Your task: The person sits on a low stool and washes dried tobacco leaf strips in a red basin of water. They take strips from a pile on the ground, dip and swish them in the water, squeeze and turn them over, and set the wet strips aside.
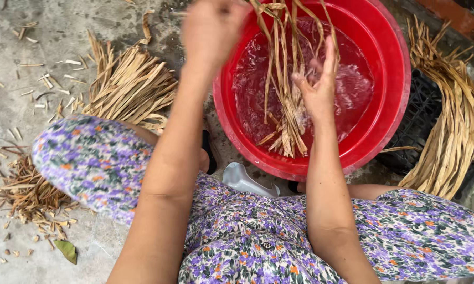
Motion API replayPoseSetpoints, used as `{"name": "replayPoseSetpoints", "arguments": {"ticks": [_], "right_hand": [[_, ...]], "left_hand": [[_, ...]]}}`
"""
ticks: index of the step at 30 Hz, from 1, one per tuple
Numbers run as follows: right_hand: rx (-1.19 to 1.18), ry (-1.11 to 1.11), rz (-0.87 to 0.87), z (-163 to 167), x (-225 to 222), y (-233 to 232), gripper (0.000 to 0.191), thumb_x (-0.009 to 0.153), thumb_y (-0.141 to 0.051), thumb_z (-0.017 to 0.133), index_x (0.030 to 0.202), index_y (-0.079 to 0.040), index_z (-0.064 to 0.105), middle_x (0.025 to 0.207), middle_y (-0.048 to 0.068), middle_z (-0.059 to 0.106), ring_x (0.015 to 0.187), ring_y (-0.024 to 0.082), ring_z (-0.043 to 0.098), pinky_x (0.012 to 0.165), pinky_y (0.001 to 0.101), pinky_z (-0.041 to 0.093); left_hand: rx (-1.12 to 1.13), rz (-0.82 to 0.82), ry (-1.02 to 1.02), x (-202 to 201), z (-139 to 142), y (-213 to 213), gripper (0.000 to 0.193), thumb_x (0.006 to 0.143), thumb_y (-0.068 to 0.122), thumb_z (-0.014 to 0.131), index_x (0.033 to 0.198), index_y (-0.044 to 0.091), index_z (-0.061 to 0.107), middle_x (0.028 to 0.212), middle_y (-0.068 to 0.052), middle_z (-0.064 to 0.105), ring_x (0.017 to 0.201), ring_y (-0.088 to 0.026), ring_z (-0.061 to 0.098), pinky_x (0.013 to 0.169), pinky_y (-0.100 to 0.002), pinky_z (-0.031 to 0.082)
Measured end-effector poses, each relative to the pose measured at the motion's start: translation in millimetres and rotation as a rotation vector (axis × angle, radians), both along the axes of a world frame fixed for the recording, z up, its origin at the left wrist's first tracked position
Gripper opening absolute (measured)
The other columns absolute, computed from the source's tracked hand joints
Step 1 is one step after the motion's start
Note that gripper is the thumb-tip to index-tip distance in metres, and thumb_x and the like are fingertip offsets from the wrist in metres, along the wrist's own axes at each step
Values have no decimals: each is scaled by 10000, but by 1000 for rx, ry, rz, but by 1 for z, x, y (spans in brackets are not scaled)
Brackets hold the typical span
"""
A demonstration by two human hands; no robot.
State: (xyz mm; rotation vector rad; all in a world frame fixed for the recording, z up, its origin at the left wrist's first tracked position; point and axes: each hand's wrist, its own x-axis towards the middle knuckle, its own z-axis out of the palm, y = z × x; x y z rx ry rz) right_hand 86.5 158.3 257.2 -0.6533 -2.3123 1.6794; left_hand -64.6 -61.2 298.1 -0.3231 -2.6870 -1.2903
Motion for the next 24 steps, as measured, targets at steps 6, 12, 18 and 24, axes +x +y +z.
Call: {"name": "replayPoseSetpoints", "arguments": {"ticks": [6,12,18,24], "right_hand": [[5,226,170,13,8,-9,335,1106,-157,645,1412,-136,511,1449,135,522,1298,222,570,1134,443,547],[-387,86,-159,-66,18,49,184,1066,-228,612,1098,-95,736,924,46,775,783,134,701,731,297,574],[13,-612,-742,-175,84,100,278,994,-189,593,1258,-183,679,1031,41,693,833,165,653,708,315,547],[-112,-499,-375,-209,86,45,536,910,-129,556,1425,-270,593,1285,72,607,1073,273,690,887,412,625]], "left_hand": [[-19,-680,-130,70,75,53,195,912,250,665,783,124,739,694,-54,718,632,-165,711,688,-381,587],[65,-362,213,52,40,63,286,942,309,715,1154,120,676,1062,-74,630,925,-203,661,813,-360,600],[59,-357,-375,67,-54,63,405,966,259,711,1350,175,617,1204,-95,625,1013,-235,687,945,-385,597],[-156,-606,-705,131,-151,85,383,970,356,681,1318,196,693,1266,-134,743,1188,-282,705,1080,-438,549]]}}
